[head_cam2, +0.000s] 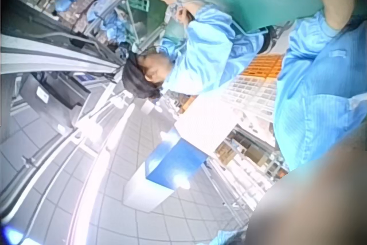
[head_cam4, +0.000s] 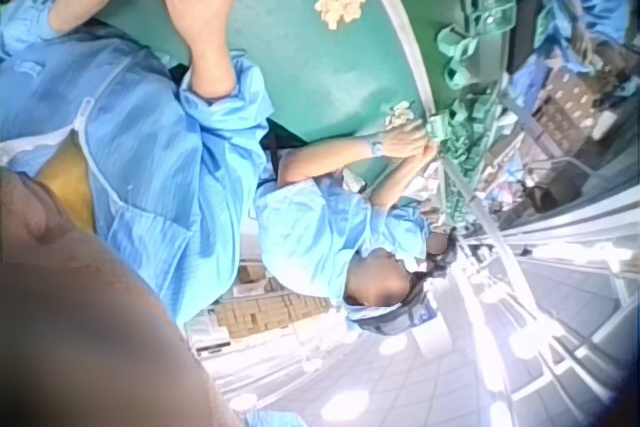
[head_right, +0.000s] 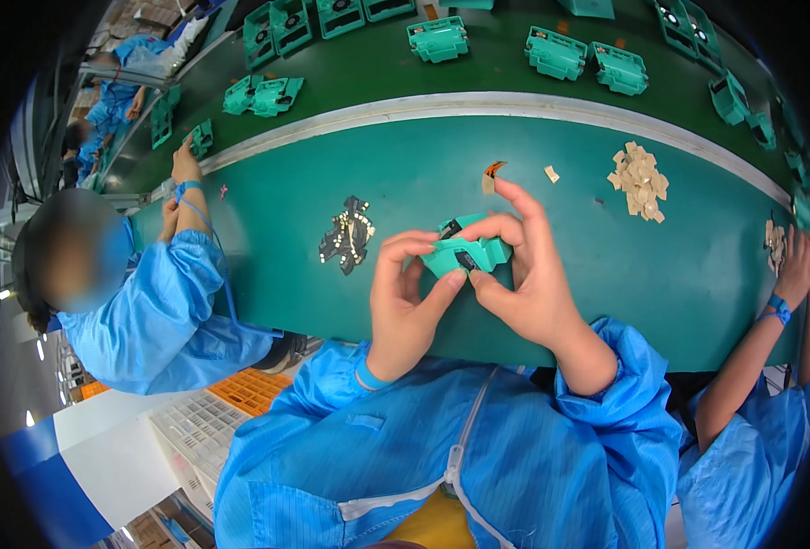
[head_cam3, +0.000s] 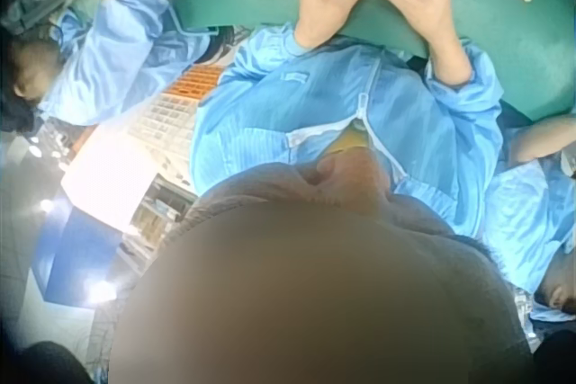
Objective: The person assembles components into a green plastic electronics housing by hand, inserting a circuit board, connectors, screws, and small metal components.
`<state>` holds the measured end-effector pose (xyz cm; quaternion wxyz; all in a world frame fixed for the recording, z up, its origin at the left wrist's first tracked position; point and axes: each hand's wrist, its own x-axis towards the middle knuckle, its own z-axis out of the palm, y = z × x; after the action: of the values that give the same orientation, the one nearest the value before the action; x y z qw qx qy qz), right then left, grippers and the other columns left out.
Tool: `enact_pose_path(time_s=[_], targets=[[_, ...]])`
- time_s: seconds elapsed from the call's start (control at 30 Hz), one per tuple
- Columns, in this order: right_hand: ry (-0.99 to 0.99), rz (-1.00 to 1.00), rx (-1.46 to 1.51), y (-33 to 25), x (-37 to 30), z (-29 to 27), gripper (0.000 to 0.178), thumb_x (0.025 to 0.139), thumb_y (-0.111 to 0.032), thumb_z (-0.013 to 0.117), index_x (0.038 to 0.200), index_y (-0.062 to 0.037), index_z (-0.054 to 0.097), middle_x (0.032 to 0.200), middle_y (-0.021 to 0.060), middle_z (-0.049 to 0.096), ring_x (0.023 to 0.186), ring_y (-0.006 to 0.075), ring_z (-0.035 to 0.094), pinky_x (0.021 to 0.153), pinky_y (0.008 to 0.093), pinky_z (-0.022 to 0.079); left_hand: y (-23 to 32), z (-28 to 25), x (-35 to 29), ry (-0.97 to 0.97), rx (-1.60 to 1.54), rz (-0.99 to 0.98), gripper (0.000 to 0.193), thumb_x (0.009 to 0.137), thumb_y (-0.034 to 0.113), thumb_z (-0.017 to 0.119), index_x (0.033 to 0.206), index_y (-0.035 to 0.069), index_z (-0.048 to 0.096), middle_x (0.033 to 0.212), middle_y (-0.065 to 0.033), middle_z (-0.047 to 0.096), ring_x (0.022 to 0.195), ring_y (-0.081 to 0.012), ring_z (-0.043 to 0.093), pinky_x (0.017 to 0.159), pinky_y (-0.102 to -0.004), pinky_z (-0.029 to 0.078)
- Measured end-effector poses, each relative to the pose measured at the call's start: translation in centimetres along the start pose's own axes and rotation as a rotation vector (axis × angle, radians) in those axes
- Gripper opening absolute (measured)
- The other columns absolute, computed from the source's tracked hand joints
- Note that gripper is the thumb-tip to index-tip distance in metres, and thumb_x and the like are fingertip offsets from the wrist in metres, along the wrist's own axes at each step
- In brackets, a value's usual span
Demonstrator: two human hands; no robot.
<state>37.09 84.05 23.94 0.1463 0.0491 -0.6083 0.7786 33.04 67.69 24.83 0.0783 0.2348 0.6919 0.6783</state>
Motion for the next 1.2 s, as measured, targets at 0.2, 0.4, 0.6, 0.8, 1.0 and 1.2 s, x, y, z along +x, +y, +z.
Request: enact_pose_path(time_s=[0.2,0.4,0.6,0.8,1.0,1.2], targets=[[0.090,0.162,0.280,-0.6,0.8,-0.2,0.087,0.078,0.013,0.057,0.155,-0.0039,0.020,0.117,0.0124,0.060,0.113,0.0193,0.056,0.101,0.0349,0.042,0.9,-0.8,0.9,-0.081,-0.102,-0.062,0.052,0.087,-0.007,0.063,0.134,0.004,0.044,0.141,-0.0155,0.042,0.134,-0.0245,0.043,0.112,-0.0408,0.036],[0.136,0.251,0.457,-0.6,1.2,-1.0,0.085,0.079,0.010,0.059,0.155,-0.0037,0.022,0.119,0.0135,0.060,0.114,0.0199,0.056,0.100,0.0351,0.044,1.1,-0.3,1.0,-0.149,-0.079,-0.016,0.076,0.082,-0.005,0.071,0.147,0.004,0.032,0.151,-0.0183,0.036,0.142,-0.0283,0.035,0.118,-0.0444,0.028],[0.150,0.244,0.417,-1.1,1.2,-0.9,0.084,0.082,0.008,0.062,0.155,-0.0025,0.021,0.118,0.0139,0.061,0.111,0.0193,0.058,0.098,0.0339,0.045,1.1,0.2,1.3,-0.158,0.144,0.000,0.084,0.084,-0.001,0.074,0.152,0.001,0.025,0.157,-0.0201,0.030,0.145,-0.0311,0.034,0.120,-0.0440,0.028],[0.222,0.337,0.514,-0.2,1.3,-1.7,0.082,0.084,0.007,0.061,0.154,-0.0012,0.021,0.119,0.0153,0.062,0.110,0.0198,0.059,0.094,0.0346,0.048,1.6,0.7,2.2,-0.161,0.258,-0.028,0.077,0.086,0.001,0.072,0.151,0.000,0.031,0.155,-0.0185,0.037,0.142,-0.0309,0.038,0.118,-0.0420,0.030],[0.282,0.457,0.736,-0.8,1.9,-2.9,0.072,0.088,0.001,0.058,0.150,-0.0002,0.024,0.128,0.0206,0.057,0.118,0.0285,0.058,0.098,0.0457,0.049,2.8,1.3,3.2,-0.200,0.311,0.023,0.087,0.081,0.007,0.079,0.153,0.000,0.029,0.156,-0.0171,0.036,0.140,-0.0310,0.041,0.118,-0.0424,0.031],[0.379,0.503,0.931,-1.0,2.3,-3.9,0.055,0.092,-0.009,0.057,0.142,-0.0023,0.036,0.132,0.0215,0.052,0.123,0.0339,0.057,0.102,0.0551,0.046,0.7,1.4,2.9,-0.183,0.271,-0.034,0.093,0.081,0.005,0.079,0.155,0.001,0.022,0.156,-0.0163,0.034,0.140,-0.0310,0.041,0.117,-0.0444,0.032]])
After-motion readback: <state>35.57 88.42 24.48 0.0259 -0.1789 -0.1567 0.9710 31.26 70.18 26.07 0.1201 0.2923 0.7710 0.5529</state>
